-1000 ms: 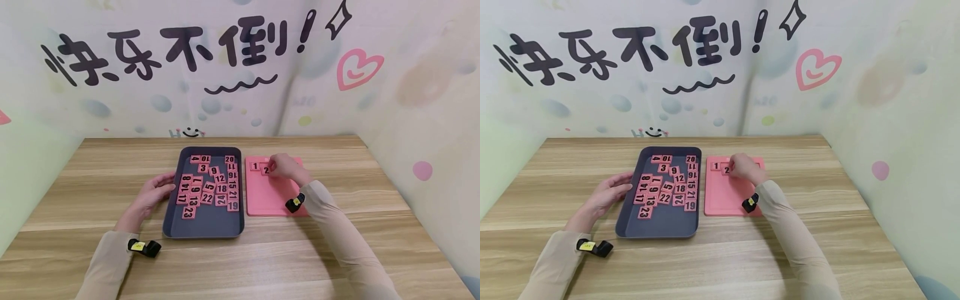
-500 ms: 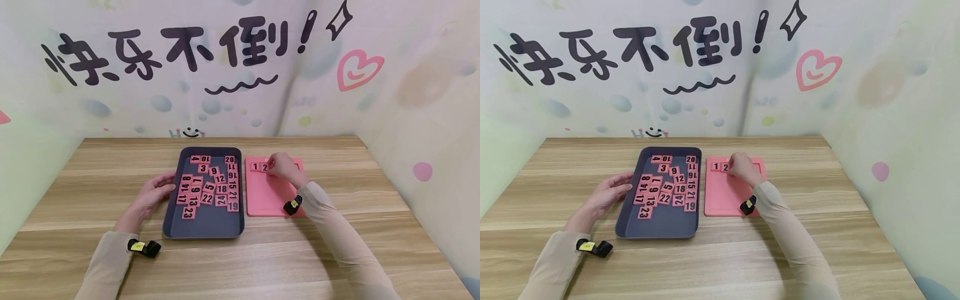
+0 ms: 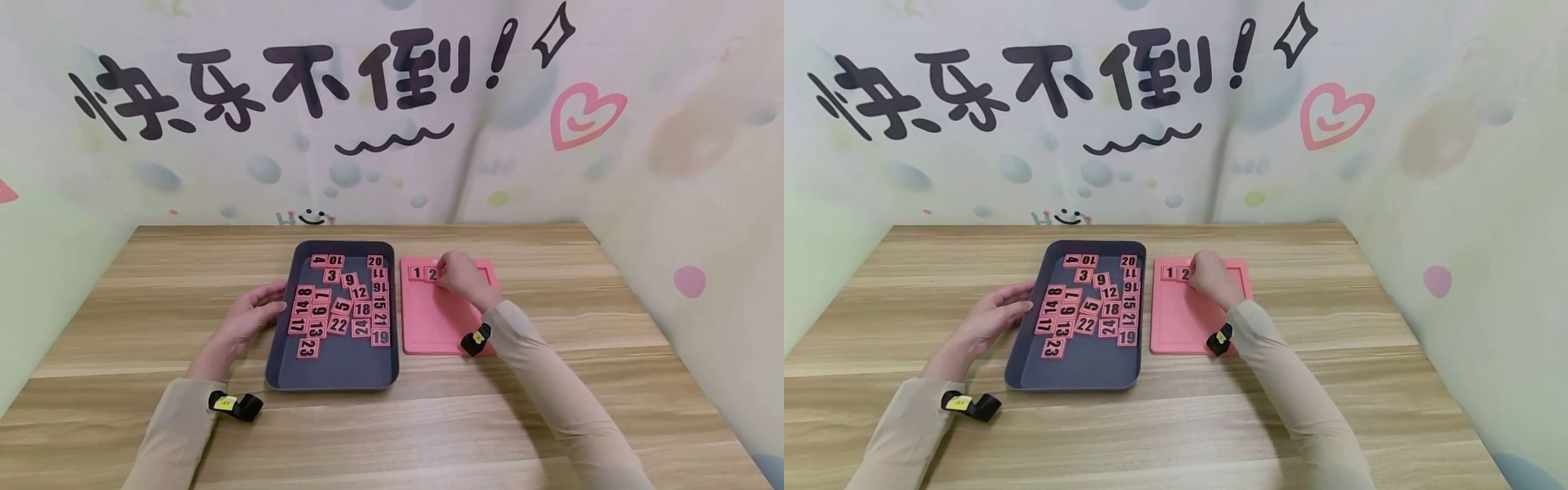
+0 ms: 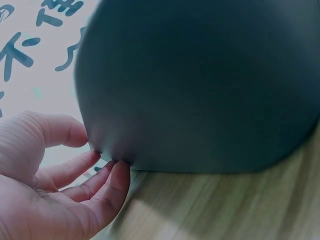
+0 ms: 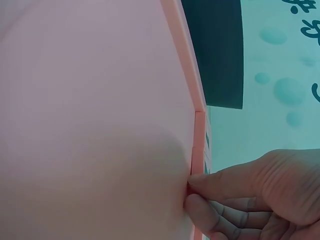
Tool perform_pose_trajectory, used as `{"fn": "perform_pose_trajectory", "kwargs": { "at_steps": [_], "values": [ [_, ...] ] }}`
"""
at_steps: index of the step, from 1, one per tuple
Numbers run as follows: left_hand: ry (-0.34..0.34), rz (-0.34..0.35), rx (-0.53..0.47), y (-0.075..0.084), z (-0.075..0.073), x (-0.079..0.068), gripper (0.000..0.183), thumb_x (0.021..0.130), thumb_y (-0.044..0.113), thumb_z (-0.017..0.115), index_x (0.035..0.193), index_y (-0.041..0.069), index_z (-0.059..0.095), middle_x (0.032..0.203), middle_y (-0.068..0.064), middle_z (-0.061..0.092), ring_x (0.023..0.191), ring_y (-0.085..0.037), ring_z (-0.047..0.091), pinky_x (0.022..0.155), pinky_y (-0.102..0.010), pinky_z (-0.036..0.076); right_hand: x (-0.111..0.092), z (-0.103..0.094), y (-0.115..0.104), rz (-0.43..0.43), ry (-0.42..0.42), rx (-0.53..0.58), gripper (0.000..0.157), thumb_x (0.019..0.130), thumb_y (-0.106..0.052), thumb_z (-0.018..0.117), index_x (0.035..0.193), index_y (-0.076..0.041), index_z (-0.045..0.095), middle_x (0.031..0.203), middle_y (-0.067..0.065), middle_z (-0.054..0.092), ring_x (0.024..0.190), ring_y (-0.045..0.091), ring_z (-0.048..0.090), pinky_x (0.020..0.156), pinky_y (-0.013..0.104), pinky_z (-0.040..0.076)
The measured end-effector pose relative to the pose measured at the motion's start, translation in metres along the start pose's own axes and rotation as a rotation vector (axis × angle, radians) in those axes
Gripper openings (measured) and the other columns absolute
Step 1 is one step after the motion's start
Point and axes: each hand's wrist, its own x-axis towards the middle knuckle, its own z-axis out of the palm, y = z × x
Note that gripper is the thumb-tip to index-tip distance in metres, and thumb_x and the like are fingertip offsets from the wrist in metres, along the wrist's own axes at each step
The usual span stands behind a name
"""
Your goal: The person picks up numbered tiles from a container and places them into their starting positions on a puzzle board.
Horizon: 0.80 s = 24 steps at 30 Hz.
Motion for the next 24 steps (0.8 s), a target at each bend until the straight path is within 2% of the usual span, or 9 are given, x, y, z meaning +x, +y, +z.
{"fn": "perform_pose_trajectory", "kwargs": {
  "at_steps": [5,9,13,19,24],
  "values": [
    [0.004,-0.003,0.004,-0.0009,-0.0001,0.0004,0.054,0.093,0.002,0.050,0.142,-0.007,0.031,0.140,-0.029,0.036,0.103,-0.006,0.052,0.082,-0.016,0.047,-0.0019,-0.0001,-0.0023,-0.008,-0.006,-0.019,0.023,0.079,-0.001,0.070,0.101,0.006,0.069,0.099,0.019,0.066,0.081,0.025,0.058,0.069,0.031,0.050],
    [0.005,-0.009,0.003,-0.0011,0.0000,0.0008,0.054,0.093,0.002,0.051,0.142,-0.006,0.031,0.140,-0.028,0.036,0.106,-0.009,0.052,0.083,-0.016,0.047,-0.0030,-0.0002,-0.0025,-0.019,-0.003,-0.039,0.021,0.079,-0.001,0.070,0.099,0.005,0.070,0.098,0.018,0.067,0.078,0.022,0.057,0.065,0.029,0.048],
    [0.010,-0.018,0.001,-0.0004,0.0002,0.0005,0.054,0.093,0.002,0.051,0.142,-0.005,0.031,0.140,-0.027,0.037,0.106,-0.009,0.052,0.082,-0.016,0.046,-0.0037,-0.0005,-0.0032,-0.018,0.007,-0.045,0.017,0.078,0.001,0.068,0.095,0.004,0.071,0.093,0.016,0.068,0.071,0.018,0.054,0.058,0.025,0.044],
    [-0.004,0.005,-0.026,0.0007,0.0008,-0.0003,0.054,0.092,0.001,0.050,0.141,-0.008,0.030,0.140,-0.030,0.035,0.101,-0.004,0.053,0.082,-0.017,0.047,-0.0054,-0.0009,-0.0047,-0.055,0.041,-0.051,0.013,0.076,0.006,0.061,0.081,0.001,0.072,0.077,0.011,0.065,0.058,0.014,0.044,0.050,0.022,0.034],
    [-0.004,0.007,-0.032,-0.0004,0.0003,0.0003,0.053,0.092,0.001,0.050,0.141,-0.008,0.030,0.140,-0.030,0.035,0.100,-0.003,0.054,0.082,-0.017,0.047,-0.0060,-0.0007,-0.0038,-0.065,0.066,-0.057,0.010,0.077,0.005,0.063,0.078,0.000,0.072,0.076,0.010,0.066,0.058,0.014,0.044,0.051,0.022,0.035]
  ]
}}
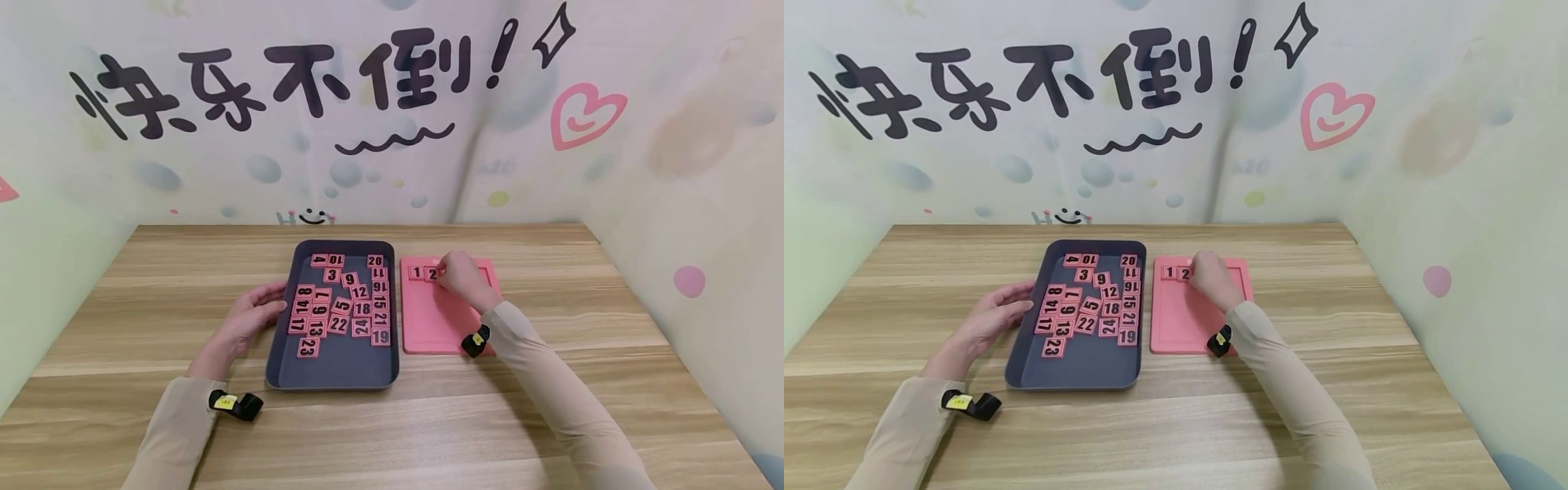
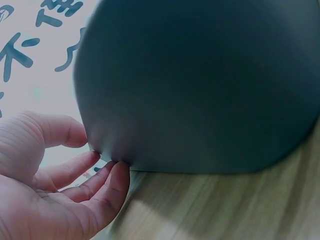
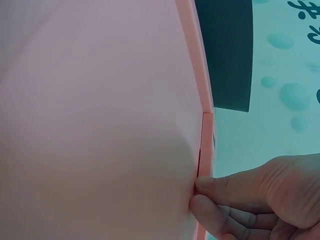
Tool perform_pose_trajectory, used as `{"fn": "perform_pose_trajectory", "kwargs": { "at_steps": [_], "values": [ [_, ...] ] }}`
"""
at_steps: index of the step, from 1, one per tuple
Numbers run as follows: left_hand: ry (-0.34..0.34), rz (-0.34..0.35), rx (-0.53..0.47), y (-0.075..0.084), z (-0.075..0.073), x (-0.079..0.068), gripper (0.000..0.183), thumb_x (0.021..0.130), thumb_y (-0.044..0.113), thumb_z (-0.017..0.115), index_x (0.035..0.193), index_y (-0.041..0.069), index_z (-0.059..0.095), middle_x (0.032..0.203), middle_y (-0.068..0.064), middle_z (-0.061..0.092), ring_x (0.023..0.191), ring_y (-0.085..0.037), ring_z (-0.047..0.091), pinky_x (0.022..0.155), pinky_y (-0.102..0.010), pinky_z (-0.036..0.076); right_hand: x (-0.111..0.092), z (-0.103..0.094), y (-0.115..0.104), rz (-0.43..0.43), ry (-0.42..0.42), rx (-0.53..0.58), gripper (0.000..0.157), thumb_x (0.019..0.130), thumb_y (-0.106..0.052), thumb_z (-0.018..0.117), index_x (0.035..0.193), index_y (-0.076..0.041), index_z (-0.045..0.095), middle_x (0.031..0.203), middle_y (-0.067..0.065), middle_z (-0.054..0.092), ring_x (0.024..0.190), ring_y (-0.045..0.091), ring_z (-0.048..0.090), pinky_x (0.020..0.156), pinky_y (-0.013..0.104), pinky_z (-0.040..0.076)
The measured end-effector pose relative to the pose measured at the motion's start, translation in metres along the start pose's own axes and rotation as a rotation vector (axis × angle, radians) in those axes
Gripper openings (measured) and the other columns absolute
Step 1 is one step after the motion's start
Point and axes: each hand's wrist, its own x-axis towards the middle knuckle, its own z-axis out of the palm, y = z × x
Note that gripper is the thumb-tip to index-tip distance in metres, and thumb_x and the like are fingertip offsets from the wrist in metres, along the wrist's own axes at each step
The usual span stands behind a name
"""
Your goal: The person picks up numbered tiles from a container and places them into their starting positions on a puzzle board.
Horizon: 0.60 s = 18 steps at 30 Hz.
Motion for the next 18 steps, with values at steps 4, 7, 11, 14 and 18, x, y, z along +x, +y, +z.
{"fn": "perform_pose_trajectory", "kwargs": {
  "at_steps": [4,7,11,14,18],
  "values": [
    [0.001,0.002,0.004,-0.0016,-0.0009,0.0008,0.053,0.092,0.000,0.049,0.141,-0.008,0.031,0.140,-0.030,0.036,0.100,-0.003,0.054,0.082,-0.017,0.047,0.0003,0.0005,0.0023,0.014,0.014,0.016,0.006,0.078,0.001,0.066,0.075,0.000,0.071,0.075,0.009,0.067,0.058,0.014,0.048,0.052,0.022,0.039],
    [0.003,0.002,0.005,-0.0021,-0.0014,0.0008,0.053,0.092,0.000,0.049,0.141,-0.008,0.031,0.140,-0.030,0.036,0.100,-0.003,0.054,0.082,-0.017,0.047,0.0011,0.0010,0.0037,0.022,0.014,0.025,0.008,0.079,0.000,0.068,0.072,-0.001,0.069,0.068,0.006,0.063,0.055,0.013,0.046,0.051,0.022,0.038],
    [0.000,0.007,0.009,-0.0017,-0.0011,0.0004,0.053,0.092,0.000,0.050,0.141,-0.009,0.031,0.139,-0.030,0.036,0.099,-0.003,0.054,0.082,-0.017,0.047,0.0015,0.0006,0.0032,0.037,0.009,0.036,0.014,0.080,0.000,0.067,0.066,-0.002,0.064,0.061,0.004,0.056,0.053,0.013,0.043,0.051,0.023,0.036],
    [-0.002,0.010,0.009,-0.0010,-0.0007,0.0000,0.054,0.092,0.000,0.050,0.141,-0.009,0.031,0.139,-0.030,0.036,0.099,-0.002,0.054,0.082,-0.017,0.047,0.0013,0.0003,0.0029,0.043,0.007,0.049,0.016,0.080,0.001,0.066,0.065,-0.002,0.062,0.062,0.005,0.055,0.054,0.014,0.043,0.052,0.024,0.036],
    [-0.001,0.010,0.005,-0.0002,-0.0005,-0.0005,0.053,0.092,0.000,0.050,0.141,-0.009,0.031,0.139,-0.030,0.036,0.099,-0.003,0.054,0.082,-0.017,0.047,0.0016,0.0002,0.0037,0.037,0.006,0.064,0.014,0.079,0.002,0.066,0.066,-0.002,0.061,0.065,0.006,0.056,0.056,0.014,0.044,0.053,0.024,0.037]
  ]
}}
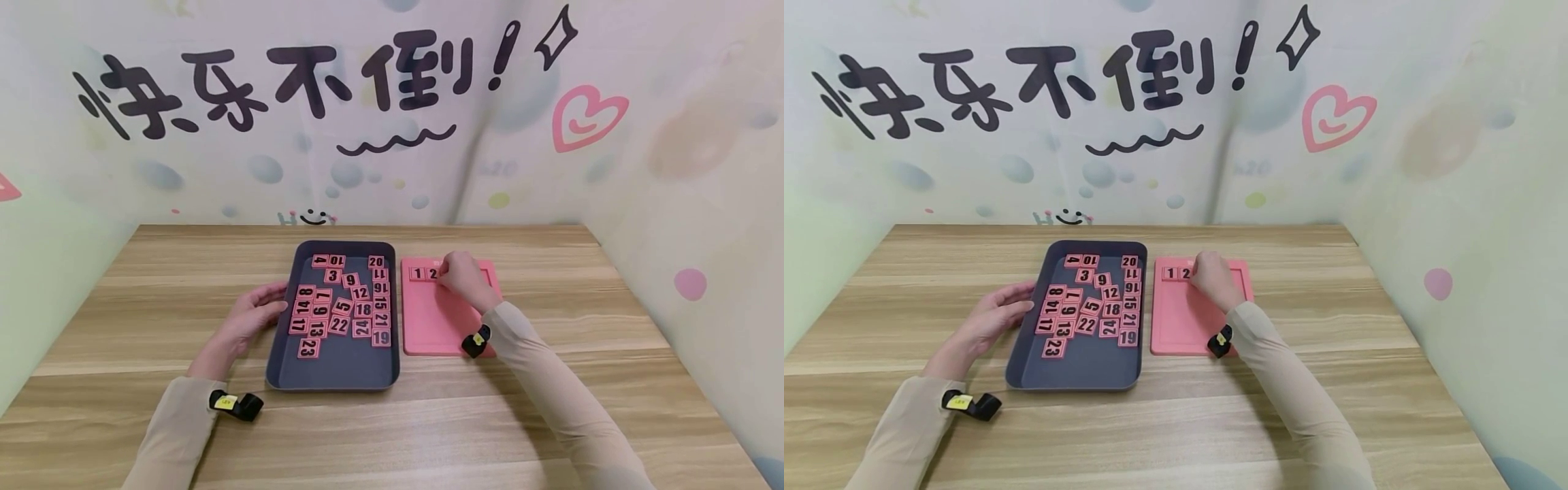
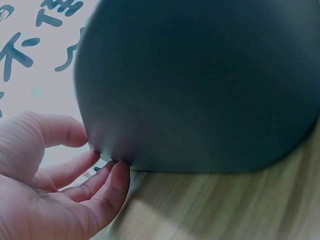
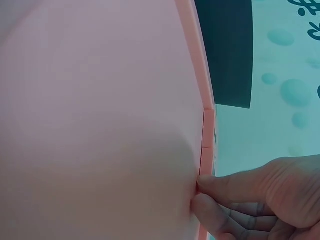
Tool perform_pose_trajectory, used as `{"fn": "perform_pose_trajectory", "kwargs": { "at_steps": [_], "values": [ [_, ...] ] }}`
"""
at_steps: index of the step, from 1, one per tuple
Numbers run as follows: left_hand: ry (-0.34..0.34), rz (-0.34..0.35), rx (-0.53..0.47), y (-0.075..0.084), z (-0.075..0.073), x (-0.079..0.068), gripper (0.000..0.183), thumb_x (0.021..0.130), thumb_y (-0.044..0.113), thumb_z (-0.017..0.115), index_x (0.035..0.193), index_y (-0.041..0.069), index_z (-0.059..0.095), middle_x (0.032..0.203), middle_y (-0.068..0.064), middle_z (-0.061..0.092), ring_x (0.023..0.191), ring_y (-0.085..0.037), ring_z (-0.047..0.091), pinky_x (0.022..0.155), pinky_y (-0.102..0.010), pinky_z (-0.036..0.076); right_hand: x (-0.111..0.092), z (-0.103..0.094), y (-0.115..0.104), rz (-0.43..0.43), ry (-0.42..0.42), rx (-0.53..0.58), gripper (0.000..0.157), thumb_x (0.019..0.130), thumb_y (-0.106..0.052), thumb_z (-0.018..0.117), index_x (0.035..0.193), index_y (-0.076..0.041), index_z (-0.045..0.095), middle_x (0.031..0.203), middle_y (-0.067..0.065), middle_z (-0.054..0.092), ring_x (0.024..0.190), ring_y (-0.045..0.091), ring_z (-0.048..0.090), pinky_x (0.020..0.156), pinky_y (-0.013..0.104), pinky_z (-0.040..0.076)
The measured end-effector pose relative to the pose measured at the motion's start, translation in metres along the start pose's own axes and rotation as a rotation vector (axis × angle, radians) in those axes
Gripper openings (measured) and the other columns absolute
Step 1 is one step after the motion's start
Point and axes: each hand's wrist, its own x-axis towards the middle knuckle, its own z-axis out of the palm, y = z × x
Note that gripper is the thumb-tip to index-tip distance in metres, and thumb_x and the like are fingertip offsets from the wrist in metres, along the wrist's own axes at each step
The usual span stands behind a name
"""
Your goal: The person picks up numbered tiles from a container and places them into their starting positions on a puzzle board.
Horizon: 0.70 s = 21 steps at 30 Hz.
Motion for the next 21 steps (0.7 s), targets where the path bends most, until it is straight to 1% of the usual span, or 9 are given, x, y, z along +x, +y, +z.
{"fn": "perform_pose_trajectory", "kwargs": {
  "at_steps": [3,6,9,12,16,21],
  "values": [
    [-0.002,0.000,-0.002,0.001,0.000,0.000,0.054,0.091,0.000,0.050,0.141,-0.009,0.031,0.139,-0.030,0.036,0.099,-0.003,0.054,0.082,-0.017,0.047,0.000,-0.002,0.000,0.002,-0.008,0.005,0.010,0.078,0.001,0.068,0.069,-0.001,0.063,0.068,0.006,0.059,0.059,0.016,0.047,0.055,0.024,0.039],
    [-0.007,0.002,0.001,0.001,0.000,-0.001,0.054,0.091,0.000,0.051,0.141,-0.009,0.030,0.139,-0.031,0.036,0.099,-0.003,0.054,0.082,-0.017,0.047,0.001,-0.005,-0.001,0.000,-0.009,0.001,0.007,0.076,-0.003,0.072,0.076,0.001,0.066,0.075,0.009,0.062,0.066,0.019,0.052,0.059,0.028,0.045],
    [-0.005,0.000,-0.001,0.000,0.000,0.000,0.054,0.091,0.000,0.050,0.141,-0.009,0.031,0.139,-0.030,0.036,0.098,-0.002,0.054,0.082,-0.017,0.047,0.003,-0.008,-0.004,-0.004,-0.006,0.001,0.018,0.076,-0.007,0.074,0.088,0.003,0.067,0.085,0.014,0.065,0.075,0.024,0.058,0.065,0.034,0.049],
    [-0.004,0.003,0.000,-0.001,-0.001,0.000,0.053,0.091,0.000,0.050,0.141,-0.008,0.031,0.139,-0.030,0.036,0.098,-0.002,0.054,0.082,-0.017,0.047,0.007,-0.011,-0.010,-0.016,-0.010,0.019,0.027,0.080,-0.012,0.072,0.100,0.005,0.065,0.092,0.016,0.064,0.081,0.026,0.060,0.069,0.037,0.051],
    [-0.010,0.009,0.001,-0.001,-0.001,0.001,0.053,0.092,0.000,0.050,0.141,-0.009,0.031,0.139,-0.031,0.036,0.099,-0.002,0.054,0.082,-0.017,0.047,0.011,-0.012,-0.024,-0.018,-0.017,0.063,0.030,0.083,-0.016,0.070,0.106,0.003,0.064,0.092,0.015,0.065,0.077,0.024,0.061,0.067,0.035,0.051],
    [-0.006,0.003,-0.001,-0.001,-0.001,0.001,0.053,0.092,0.000,0.050,0.141,-0.009,0.031,0.139,-0.030,0.036,0.099,-0.002,0.054,0.082,-0.017,0.047,0.017,-0.009,-0.049,-0.056,-0.007,0.097,0.030,0.081,-0.017,0.073,0.105,0.000,0.065,0.090,0.012,0.066,0.073,0.021,0.061,0.062,0.031,0.051]
  ]
}}
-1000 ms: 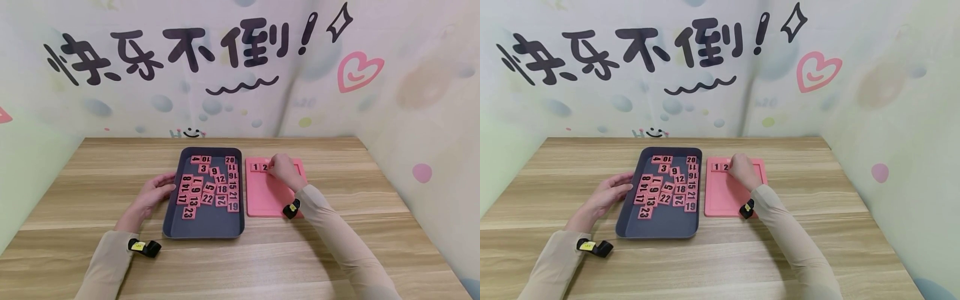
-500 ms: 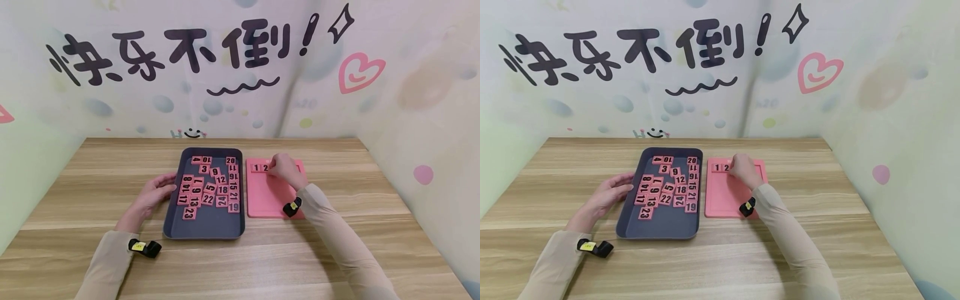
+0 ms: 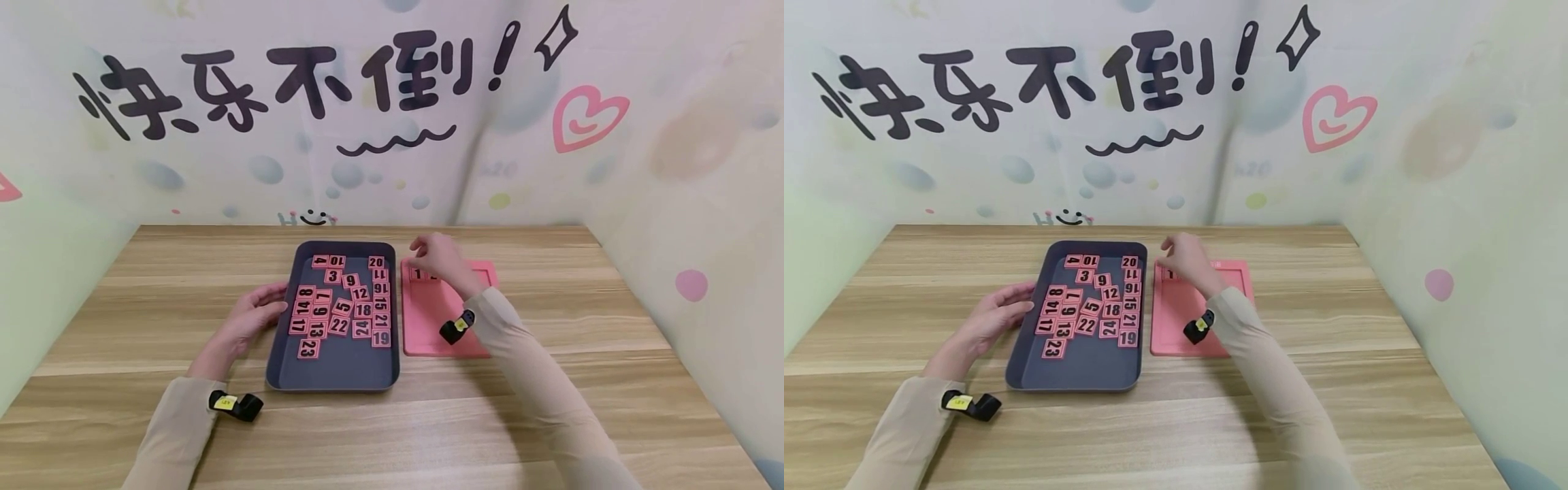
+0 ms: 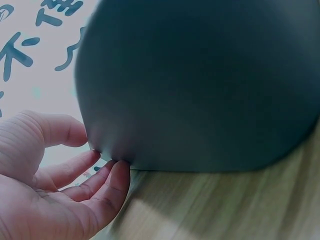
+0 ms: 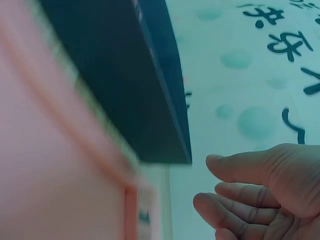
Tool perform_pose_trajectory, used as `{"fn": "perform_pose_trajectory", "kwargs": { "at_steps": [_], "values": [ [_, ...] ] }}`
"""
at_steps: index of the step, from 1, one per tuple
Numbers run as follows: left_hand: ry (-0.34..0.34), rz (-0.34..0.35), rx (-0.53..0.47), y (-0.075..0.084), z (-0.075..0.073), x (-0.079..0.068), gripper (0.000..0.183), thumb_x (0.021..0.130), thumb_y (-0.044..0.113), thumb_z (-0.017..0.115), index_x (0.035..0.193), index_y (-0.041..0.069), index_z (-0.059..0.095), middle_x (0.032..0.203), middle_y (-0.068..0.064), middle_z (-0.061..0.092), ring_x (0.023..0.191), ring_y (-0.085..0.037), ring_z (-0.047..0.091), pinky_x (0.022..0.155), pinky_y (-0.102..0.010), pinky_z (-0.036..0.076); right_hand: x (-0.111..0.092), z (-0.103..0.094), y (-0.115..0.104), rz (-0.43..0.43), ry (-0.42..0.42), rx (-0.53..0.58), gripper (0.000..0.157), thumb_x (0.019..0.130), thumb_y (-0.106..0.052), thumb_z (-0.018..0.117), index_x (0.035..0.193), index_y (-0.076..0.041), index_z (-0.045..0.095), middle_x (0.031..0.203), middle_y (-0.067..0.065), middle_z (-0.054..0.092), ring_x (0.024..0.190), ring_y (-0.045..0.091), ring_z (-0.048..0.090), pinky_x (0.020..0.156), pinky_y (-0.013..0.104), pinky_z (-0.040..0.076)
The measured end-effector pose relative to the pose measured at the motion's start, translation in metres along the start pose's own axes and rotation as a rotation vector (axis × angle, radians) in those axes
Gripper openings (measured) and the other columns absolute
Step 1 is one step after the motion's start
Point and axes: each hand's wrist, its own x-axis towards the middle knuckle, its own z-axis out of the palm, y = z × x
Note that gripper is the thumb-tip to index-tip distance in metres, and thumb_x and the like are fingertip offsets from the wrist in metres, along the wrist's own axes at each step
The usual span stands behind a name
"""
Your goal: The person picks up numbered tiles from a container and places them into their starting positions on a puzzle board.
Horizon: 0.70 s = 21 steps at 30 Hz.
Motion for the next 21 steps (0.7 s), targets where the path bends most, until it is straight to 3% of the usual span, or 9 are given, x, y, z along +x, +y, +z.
{"fn": "perform_pose_trajectory", "kwargs": {
  "at_steps": [12,21],
  "values": [
    [0.005,-0.017,-0.004,0.001,0.000,0.000,0.053,0.092,0.000,0.050,0.141,-0.007,0.032,0.140,-0.029,0.036,0.100,-0.003,0.054,0.082,-0.017,0.047,0.023,0.033,-0.055,-0.124,-0.115,0.167,0.032,0.082,-0.011,0.072,0.110,0.003,0.064,0.098,0.011,0.064,0.087,0.020,0.060,0.073,0.028,0.051],
    [0.004,-0.016,0.005,0.001,0.000,0.000,0.053,0.092,0.001,0.050,0.141,-0.008,0.031,0.140,-0.029,0.036,0.099,-0.002,0.053,0.083,-0.017,0.047,0.035,0.060,-0.074,-0.158,-0.222,0.251,0.030,0.084,-0.009,0.070,0.111,0.002,0.064,0.100,0.012,0.065,0.088,0.019,0.060,0.072,0.024,0.049]
  ]
}}
